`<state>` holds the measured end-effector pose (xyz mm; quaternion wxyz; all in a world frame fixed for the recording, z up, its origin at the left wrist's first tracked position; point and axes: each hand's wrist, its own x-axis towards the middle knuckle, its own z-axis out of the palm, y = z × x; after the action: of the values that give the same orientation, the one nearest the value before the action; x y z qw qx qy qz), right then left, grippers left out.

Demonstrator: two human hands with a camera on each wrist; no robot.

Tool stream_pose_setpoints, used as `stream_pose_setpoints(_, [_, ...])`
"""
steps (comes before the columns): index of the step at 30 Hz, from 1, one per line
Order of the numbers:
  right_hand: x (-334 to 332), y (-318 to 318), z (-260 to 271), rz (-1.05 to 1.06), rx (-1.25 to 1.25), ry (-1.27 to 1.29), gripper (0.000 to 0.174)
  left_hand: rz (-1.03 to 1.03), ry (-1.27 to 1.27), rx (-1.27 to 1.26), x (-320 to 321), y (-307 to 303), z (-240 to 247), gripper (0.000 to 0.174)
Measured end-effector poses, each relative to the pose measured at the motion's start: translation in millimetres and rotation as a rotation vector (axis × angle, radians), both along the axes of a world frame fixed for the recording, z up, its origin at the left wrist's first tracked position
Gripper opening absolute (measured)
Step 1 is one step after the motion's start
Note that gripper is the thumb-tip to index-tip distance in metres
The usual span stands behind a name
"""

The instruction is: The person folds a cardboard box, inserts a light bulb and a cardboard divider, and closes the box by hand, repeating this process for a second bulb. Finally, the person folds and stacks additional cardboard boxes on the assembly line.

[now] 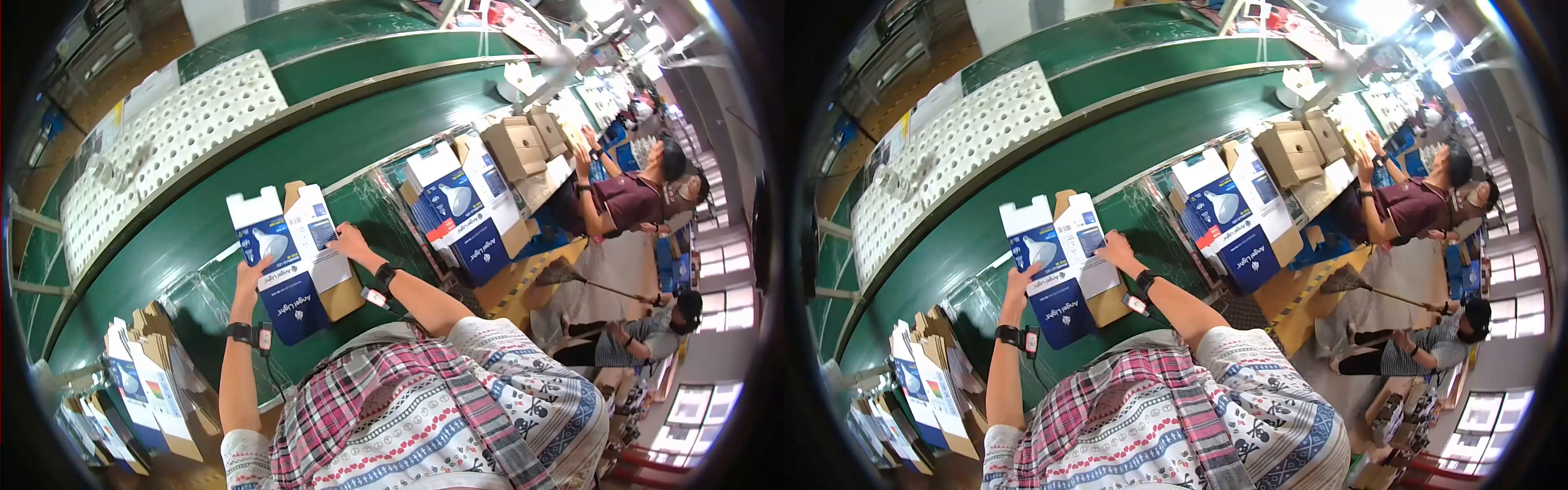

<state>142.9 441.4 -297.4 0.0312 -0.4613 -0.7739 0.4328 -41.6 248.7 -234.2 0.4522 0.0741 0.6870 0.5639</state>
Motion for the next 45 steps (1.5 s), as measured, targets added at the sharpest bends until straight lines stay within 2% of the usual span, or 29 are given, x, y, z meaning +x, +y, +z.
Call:
stream_pose_setpoints(1, [-1.7, -1.8, -2.4, 0.009, -0.049, 0.068, 0.048, -0.006, 0.04, -0.005, -2.8, 0.9, 20.2, 0.023])
stream_pose_setpoints(3, [-8.6, -9.4, -4.7, 0.059, -0.161, 0.198, 0.045, 0.011, 0.05, 0.187, -8.6, -5.1, 56.1, 0.024])
stream_pose_setpoints(4, [-15.0, -12.3, 1.2, 0.144, -0.102, 0.141, 0.042, -0.055, 0.261, 0.123, -13.4, -12.3, 83.3, 0.024])
stream_pose_setpoints(5, [-17.3, -16.1, 7.4, 0.174, -0.152, 0.204, 0.038, -0.097, 0.499, -0.007, -14.2, -20.3, 117.3, 0.022])
stream_pose_setpoints(6, [-21.2, -18.8, -2.7, 0.219, -0.235, 0.304, 0.034, -0.016, 0.51, 0.053, -6.0, -27.2, 158.6, 0.022])
stream_pose_setpoints(7, [-25.4, -19.7, -3.4, 0.315, -0.189, 0.305, 0.031, -0.021, 0.808, 0.041, -5.5, -38.9, 186.0, 0.026])
stream_pose_setpoints(8, [-28.3, -22.5, 4.2, 0.308, -0.418, 0.373, 0.03, -0.055, 0.954, -0.16, -9.6, -58.1, 205.3, 0.036])
stream_pose_setpoints(9, [-30.3, -26.8, 16.2, 0.278, -0.642, 0.419, 0.029, -0.02, 1.186, -0.209, -6.4, -70.8, 226.8, 0.03])
stream_pose_setpoints(11, [-32.2, -30.8, 28.6, 0.384, -0.698, 0.37, 0.031, 0.053, 1.184, -0.303, 7.3, -85.1, 269.9, 0.029])
stream_pose_setpoints(12, [-33.9, -33.4, 40.3, 0.413, -0.713, 0.347, 0.032, 0.07, 1.292, -0.346, 12.6, -90.7, 275.9, 0.038])
stream_pose_setpoints(15, [-39.5, -52.7, 80.2, 0.433, -0.805, 0.401, 0.037, 0.068, 1.487, -0.366, 34.3, -95.7, 255.2, 0.041])
stream_pose_setpoints(16, [-42.2, -56.2, 88.6, 0.445, -0.838, 0.399, 0.038, -0.022, 1.49, -0.393, 37.5, -102.0, 236.2, 0.054])
stream_pose_setpoints(17, [-46.5, -60.5, 95.5, 0.457, -0.871, 0.397, 0.039, -0.055, 1.54, -0.388, 44.0, -103.3, 234.0, 0.056])
stream_pose_setpoints(18, [-50.9, -65.1, 101.6, 0.464, -0.901, 0.397, 0.04, -0.044, 1.467, -0.369, 47.2, -108.1, 236.3, 0.061])
stream_pose_setpoints(20, [-53.0, -73.4, 114.2, 0.49, -0.846, 0.432, 0.041, -0.037, 1.354, -0.384, 49.8, -120.5, 250.7, 0.067])
stream_pose_setpoints(25, [-53.5, -85.5, 110.7, 0.486, -0.828, 0.397, 0.041, 0.077, 1.6, -0.485, 45.2, -162.7, 310.0, 0.068])
stream_pose_setpoints(27, [-53.6, -90.6, 95.1, 0.447, -0.829, 0.334, 0.04, 0.117, 1.645, -0.559, 29.5, -184.1, 308.8, 0.066])
stream_pose_setpoints(29, [-53.4, -100.5, 92.4, 0.432, -0.843, 0.281, 0.038, 0.079, 1.648, -0.707, 1.7, -212.0, 272.5, 0.064])
stream_pose_setpoints(31, [-56.3, -110.6, 89.3, 0.425, -0.872, 0.222, 0.036, 0.019, 1.617, -0.812, -27.2, -249.9, 208.3, 0.065])
stream_pose_setpoints(33, [-60.6, -119.0, 81.7, 0.419, -0.911, 0.164, 0.034, -0.181, 1.426, -1.01, -41.3, -295.9, 129.2, 0.063])
stream_pose_setpoints(34, [-63.6, -125.3, 90.6, 0.418, -0.896, 0.155, 0.032, -0.176, 1.337, -1.007, -34.5, -304.7, 117.1, 0.065])
stream_pose_setpoints(37, [-78.9, -135.0, 89.8, 0.492, -0.799, 0.151, 0.029, -0.11, 1.14, -0.925, -39.0, -320.1, 104.1, 0.076])
stream_pose_setpoints(39, [-98.9, -148.0, 96.7, 0.603, -0.707, 0.275, 0.027, -0.019, 1.043, -0.815, -59.7, -340.4, 112.9, 0.087])
stream_pose_setpoints(40, [-117.1, -156.9, 102.1, 0.663, -0.661, 0.344, 0.025, -0.014, 1.113, -0.845, -70.0, -350.2, 109.5, 0.094])
stream_pose_setpoints(43, [-179.0, -200.2, 150.3, 0.868, -0.434, 0.457, 0.022, -0.037, 0.999, -0.916, -81.9, -373.7, 86.1, 0.1])
stream_pose_setpoints(45, [-222.1, -233.5, 174.8, 0.985, -0.24, 0.551, 0.021, -0.027, 1.052, -0.928, -79.0, -375.7, 74.4, 0.103])
